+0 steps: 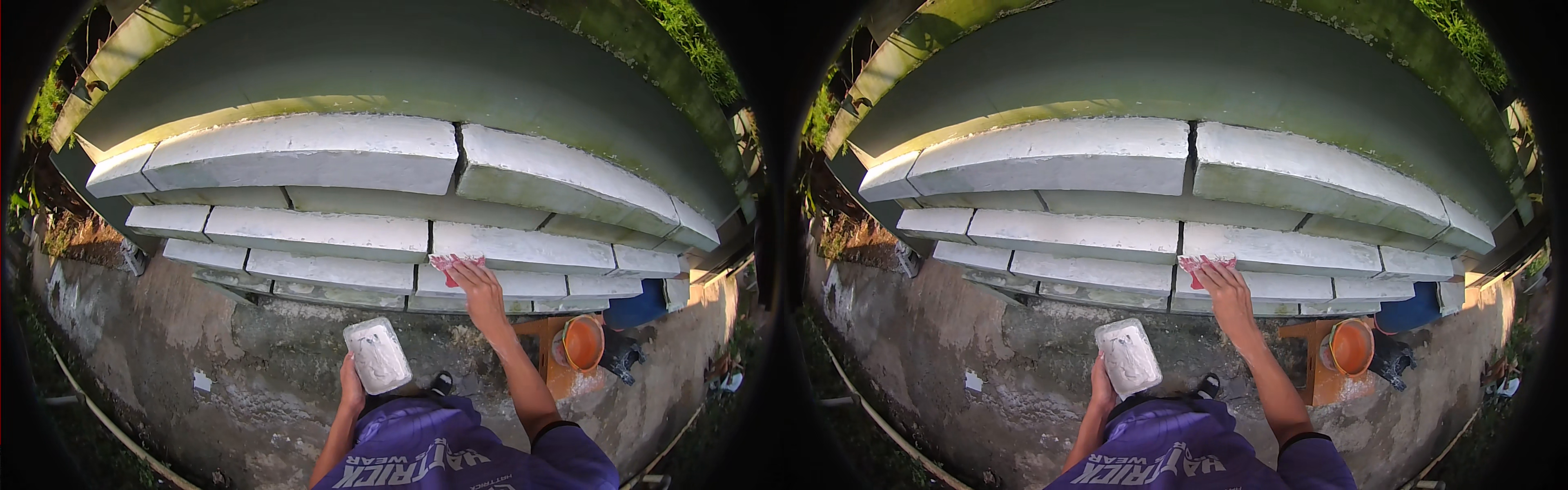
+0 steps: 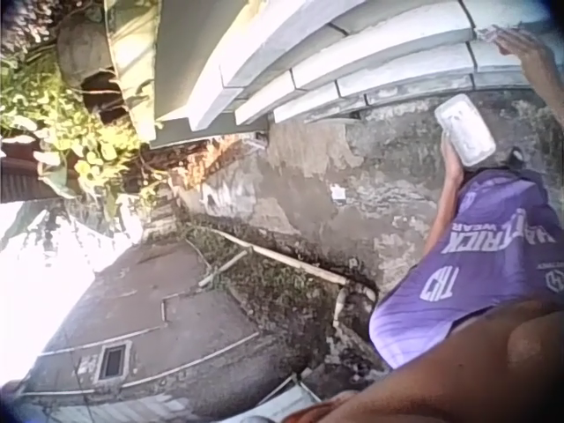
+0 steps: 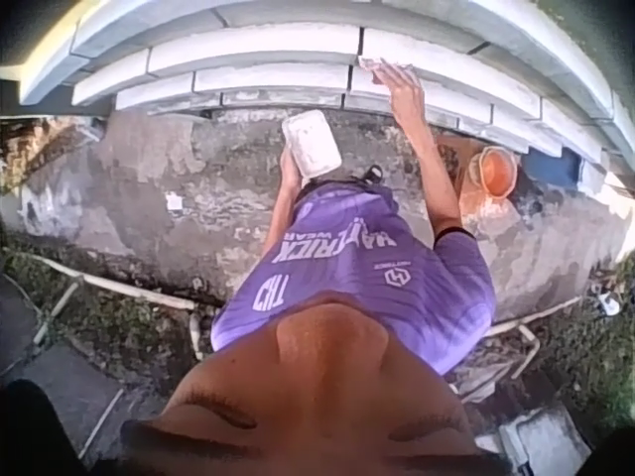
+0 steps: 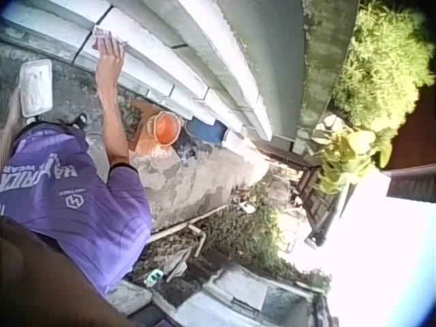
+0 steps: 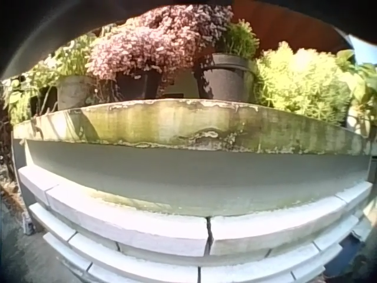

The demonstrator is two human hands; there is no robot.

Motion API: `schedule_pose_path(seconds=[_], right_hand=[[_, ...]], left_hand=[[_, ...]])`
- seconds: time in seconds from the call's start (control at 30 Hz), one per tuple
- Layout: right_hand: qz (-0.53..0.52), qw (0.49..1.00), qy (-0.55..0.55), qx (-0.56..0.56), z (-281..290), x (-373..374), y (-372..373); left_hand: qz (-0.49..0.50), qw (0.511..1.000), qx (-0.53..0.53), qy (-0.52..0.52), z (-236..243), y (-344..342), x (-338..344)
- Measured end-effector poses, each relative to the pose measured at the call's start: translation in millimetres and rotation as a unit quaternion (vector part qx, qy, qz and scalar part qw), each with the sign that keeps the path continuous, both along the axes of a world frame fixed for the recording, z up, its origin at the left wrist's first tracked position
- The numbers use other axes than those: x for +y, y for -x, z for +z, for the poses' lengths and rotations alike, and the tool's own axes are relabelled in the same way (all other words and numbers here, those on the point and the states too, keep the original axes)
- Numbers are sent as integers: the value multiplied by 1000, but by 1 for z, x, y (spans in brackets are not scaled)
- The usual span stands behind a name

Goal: Applying white putty or filler to the joints of a concrete wall structure using a scraper.

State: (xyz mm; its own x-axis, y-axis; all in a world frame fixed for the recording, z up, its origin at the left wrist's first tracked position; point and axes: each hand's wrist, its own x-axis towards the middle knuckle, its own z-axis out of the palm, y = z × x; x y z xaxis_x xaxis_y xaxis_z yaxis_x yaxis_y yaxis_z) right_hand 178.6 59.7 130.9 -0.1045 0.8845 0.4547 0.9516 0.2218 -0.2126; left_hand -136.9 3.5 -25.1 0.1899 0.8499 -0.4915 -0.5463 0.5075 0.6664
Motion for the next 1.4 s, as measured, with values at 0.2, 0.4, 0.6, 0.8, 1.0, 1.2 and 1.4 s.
schedule_pose_path(seconds=[0.2, 0.4, 0.6, 0.8, 1.0, 1.2, 1.4], right_hand=[[-75, 995, -58, 10, 14, 25, -29], [-69, 997, -12, -16, -1, -1, -33], [-62, 997, 39, 24, 45, -22, -40], [-123, 992, -10, -27, -6, 4, -78], [-76, 995, 65, 29, 27, -36, -51], [-100, 995, -12, -5, 2, 24, -44], [-77, 995, 46, -31, 12, -7, -7]], left_hand=[[-14, 1000, 2, -6, -3, -7, 2], [-2, 1000, -6, -10, -6, -3, 1], [1, 1000, 3, -15, -6, -2, -1], [-37, 999, 9, -9, -3, -8, 1], [-14, 1000, 14, 2, -3, -5, 0], [-33, 999, 20, 2, -2, -11, 1], [-19, 1000, 22, 6, -13, 0, -4]])
